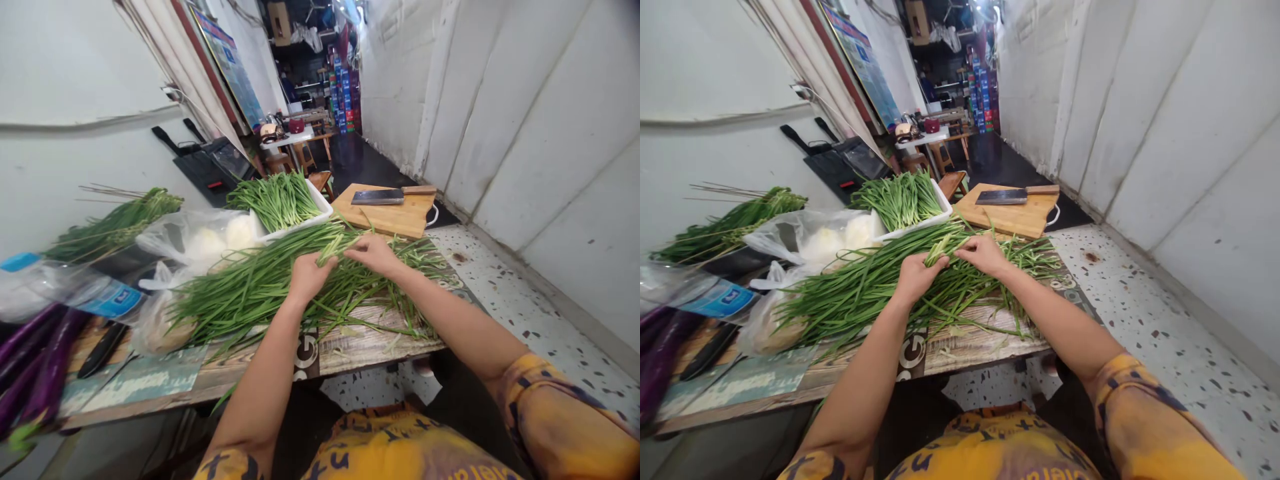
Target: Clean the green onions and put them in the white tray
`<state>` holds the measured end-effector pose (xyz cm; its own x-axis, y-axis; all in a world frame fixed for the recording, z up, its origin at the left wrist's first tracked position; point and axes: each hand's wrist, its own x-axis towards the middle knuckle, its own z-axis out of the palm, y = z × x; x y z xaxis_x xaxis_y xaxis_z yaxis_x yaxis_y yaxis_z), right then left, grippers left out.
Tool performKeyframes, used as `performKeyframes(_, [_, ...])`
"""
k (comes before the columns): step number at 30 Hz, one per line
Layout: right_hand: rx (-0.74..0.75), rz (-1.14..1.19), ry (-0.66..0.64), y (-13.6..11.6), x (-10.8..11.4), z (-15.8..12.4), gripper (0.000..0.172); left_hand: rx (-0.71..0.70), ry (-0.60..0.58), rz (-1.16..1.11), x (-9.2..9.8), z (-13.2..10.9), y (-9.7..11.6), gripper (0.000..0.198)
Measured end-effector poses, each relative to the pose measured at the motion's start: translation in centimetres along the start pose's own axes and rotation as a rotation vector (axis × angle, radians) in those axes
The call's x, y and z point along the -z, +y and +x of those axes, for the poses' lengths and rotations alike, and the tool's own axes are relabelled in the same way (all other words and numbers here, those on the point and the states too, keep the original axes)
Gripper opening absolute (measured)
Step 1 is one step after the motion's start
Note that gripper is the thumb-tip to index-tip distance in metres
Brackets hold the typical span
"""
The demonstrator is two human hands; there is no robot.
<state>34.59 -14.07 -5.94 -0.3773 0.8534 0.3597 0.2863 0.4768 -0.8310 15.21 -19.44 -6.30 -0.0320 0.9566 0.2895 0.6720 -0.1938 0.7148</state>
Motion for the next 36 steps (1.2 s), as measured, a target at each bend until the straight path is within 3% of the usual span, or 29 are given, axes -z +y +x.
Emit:
performKeyframes(4, [-0.125,0.019,0.328,0.1,1.0,0.1,0.031,0.032,0.019,-0.015,0.2,0.0,-0.1,0.031])
performKeyframes(8, [-0.054,-0.084,0.467,-0.4,1.3,-0.4,0.036,0.033,0.001,-0.009,0.0,0.0,-0.1,0.03])
performKeyframes(10, [-0.093,-0.073,0.417,-0.9,0.4,-0.7,0.036,0.036,0.013,0.003,-0.2,0.0,0.1,0.031])
performKeyframes(14, [-0.072,-0.072,0.136,-1.3,-1.8,-1.0,0.023,0.008,-0.017,0.017,-0.4,-0.3,0.4,0.034])
performKeyframes(18, [-0.043,-0.042,0.065,-0.5,-1.9,-0.6,0.017,-0.008,-0.005,0.068,-0.2,-0.3,0.2,0.038])
performKeyframes(21, [-0.107,-0.094,0.117,0.8,-0.1,0.0,0.021,-0.018,0.045,0.147,0.2,-0.1,0.0,0.037])
performKeyframes(25, [-0.239,-0.323,0.219,1.6,2.3,0.1,0.037,-0.001,0.078,0.167,0.6,0.1,-0.2,0.035])
performKeyframes(27, [-0.119,-0.489,0.298,1.1,2.6,-0.2,0.033,0.003,0.064,0.164,0.6,0.1,-0.2,0.033])
performKeyframes(29, [0.155,-0.617,0.34,0.3,2.2,-0.6,0.019,0.004,0.045,0.168,0.5,0.0,-0.1,0.032])
performKeyframes(32, [0.506,-0.741,0.165,-0.7,0.9,-0.9,0.025,-0.008,0.013,0.15,0.4,-0.1,-0.1,0.032])
performKeyframes(36, [0.596,-0.79,0.088,-0.3,-0.1,-0.8,0.018,0.006,-0.003,0.109,0.3,-0.1,-0.3,0.035])
